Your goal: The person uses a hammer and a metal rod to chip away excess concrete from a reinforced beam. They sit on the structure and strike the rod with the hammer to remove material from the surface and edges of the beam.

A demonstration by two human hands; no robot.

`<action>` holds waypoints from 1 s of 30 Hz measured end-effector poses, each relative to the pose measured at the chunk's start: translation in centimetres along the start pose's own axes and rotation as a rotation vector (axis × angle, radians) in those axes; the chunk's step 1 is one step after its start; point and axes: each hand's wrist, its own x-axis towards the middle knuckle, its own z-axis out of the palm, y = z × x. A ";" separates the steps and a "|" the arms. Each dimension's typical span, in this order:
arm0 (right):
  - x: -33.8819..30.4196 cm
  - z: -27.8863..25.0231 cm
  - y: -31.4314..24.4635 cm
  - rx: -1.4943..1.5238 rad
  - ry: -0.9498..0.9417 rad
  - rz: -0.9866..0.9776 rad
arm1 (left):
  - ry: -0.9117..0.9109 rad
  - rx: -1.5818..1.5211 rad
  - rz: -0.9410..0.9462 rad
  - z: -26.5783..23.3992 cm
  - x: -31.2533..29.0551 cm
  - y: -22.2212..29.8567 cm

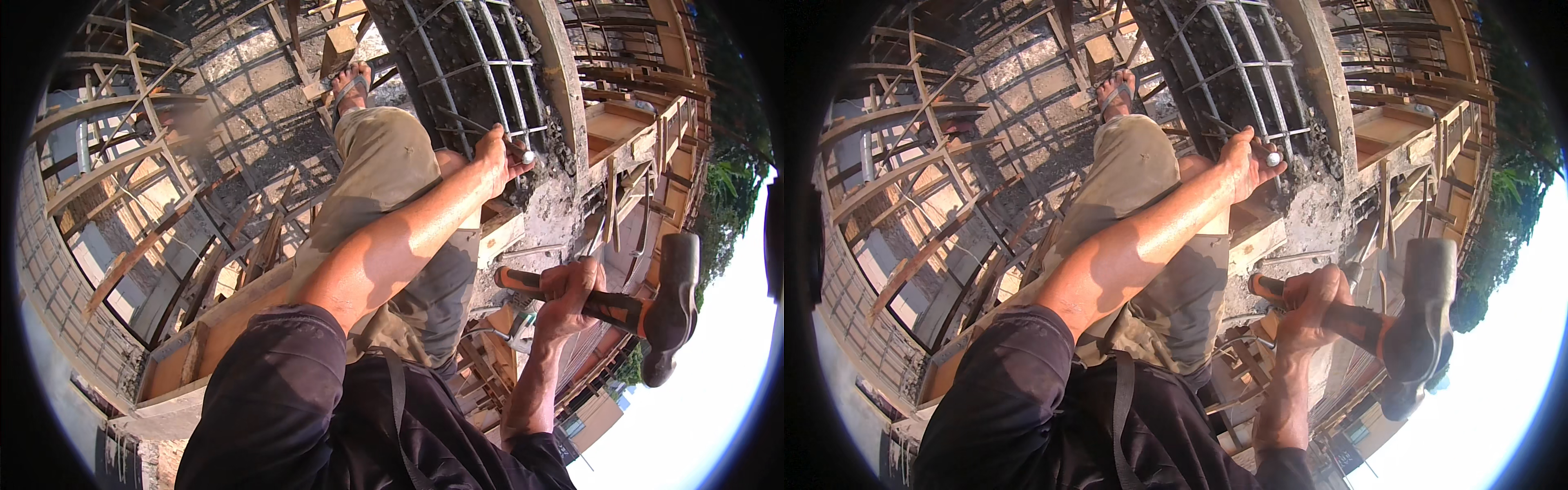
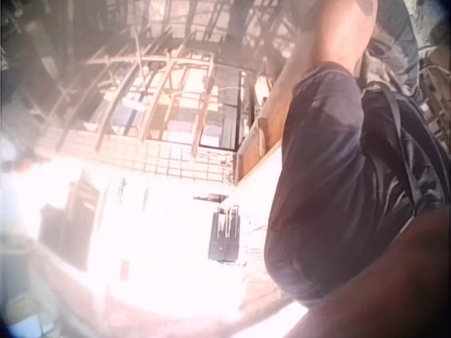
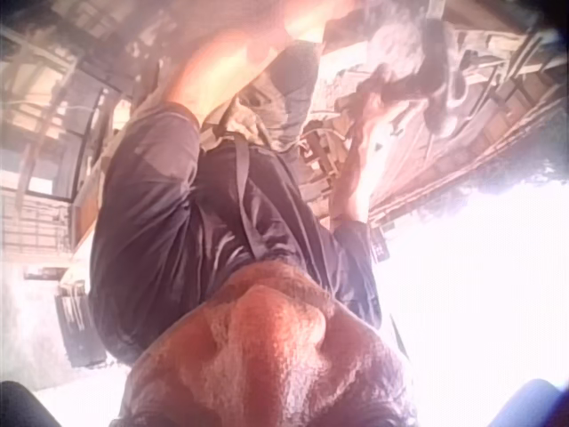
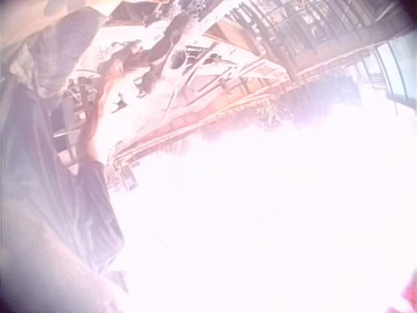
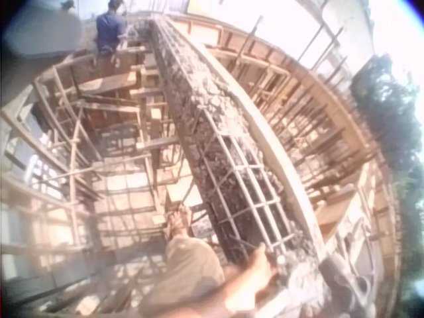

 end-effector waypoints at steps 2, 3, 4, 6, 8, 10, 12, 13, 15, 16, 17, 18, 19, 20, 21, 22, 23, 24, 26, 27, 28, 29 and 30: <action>1.6 -0.3 4.9 -0.658 -0.440 0.401 | 0.011 -0.034 -0.055 -0.6 1.6 0.4; 0.8 -0.4 4.8 -0.659 -0.440 0.422 | 0.021 -0.049 -0.092 -1.1 2.0 0.5; 0.8 -0.4 5.2 -0.635 -0.434 0.417 | 0.018 0.040 -0.004 -1.0 1.7 0.3; 0.2 0.1 1.3 -0.553 -0.393 0.519 | 0.100 0.119 0.025 -0.9 1.6 0.4; -0.5 -0.7 -2.3 -0.352 -0.262 0.449 | 0.018 0.107 -0.012 -0.6 1.1 0.6; -0.5 -1.4 -4.8 -0.194 -0.097 0.190 | 0.018 0.139 0.023 -0.6 0.1 0.6; 0.3 -1.0 -6.3 0.105 -0.063 -0.021 | 0.022 0.140 0.017 -0.5 0.0 0.5; 0.2 -0.7 -4.7 0.151 -0.068 -0.069 | 0.023 0.152 0.011 -0.3 -0.2 0.3; -0.2 0.1 0.3 -0.072 -0.084 -0.073 | 0.033 0.156 0.002 -0.1 0.0 0.1; -0.5 0.5 3.5 -0.297 -0.152 0.140 | 0.031 0.145 -0.030 -0.1 0.6 0.1; 1.0 0.5 5.2 -0.640 -0.397 0.435 | 0.034 0.133 -0.062 -0.5 1.2 0.3; 0.4 0.4 6.0 -0.613 -0.399 0.405 | 0.032 0.121 -0.094 -1.0 1.8 0.3; 0.5 1.2 5.3 -0.640 -0.414 0.373 | -0.014 0.151 0.012 -2.3 3.6 0.4; -0.5 0.5 3.9 -0.697 -0.422 0.391 | -0.051 0.143 0.011 -2.7 3.3 -0.1; -0.5 0.6 2.6 -0.649 -0.410 0.424 | 0.003 0.142 0.010 -2.8 3.4 -0.1; -0.6 0.2 1.1 -0.594 -0.368 0.466 | 0.044 0.165 -0.008 -1.4 2.0 0.0; -0.6 -0.2 -1.4 -0.525 -0.297 0.464 | 0.054 0.181 0.004 -0.6 1.0 -0.2; -0.5 -0.1 -4.0 -0.410 -0.208 0.463 | 0.064 0.182 0.013 -0.8 0.8 0.2; -0.1 -1.2 -4.5 -0.131 -0.070 0.147 | 0.075 0.192 0.008 -0.6 0.5 0.4; 0.2 -1.0 -4.6 0.037 -0.082 0.059 | 0.081 0.213 0.006 -0.6 0.3 0.5; 0.4 -0.8 -3.2 0.123 -0.084 -0.001 | 0.080 0.224 0.002 -0.4 0.2 0.3; 0.8 -0.3 -1.9 0.212 -0.103 -0.061 | 0.083 0.226 0.007 -0.5 0.3 0.4; 0.2 0.9 0.5 -0.043 -0.043 0.005 | 0.079 0.236 0.004 -0.5 0.5 0.3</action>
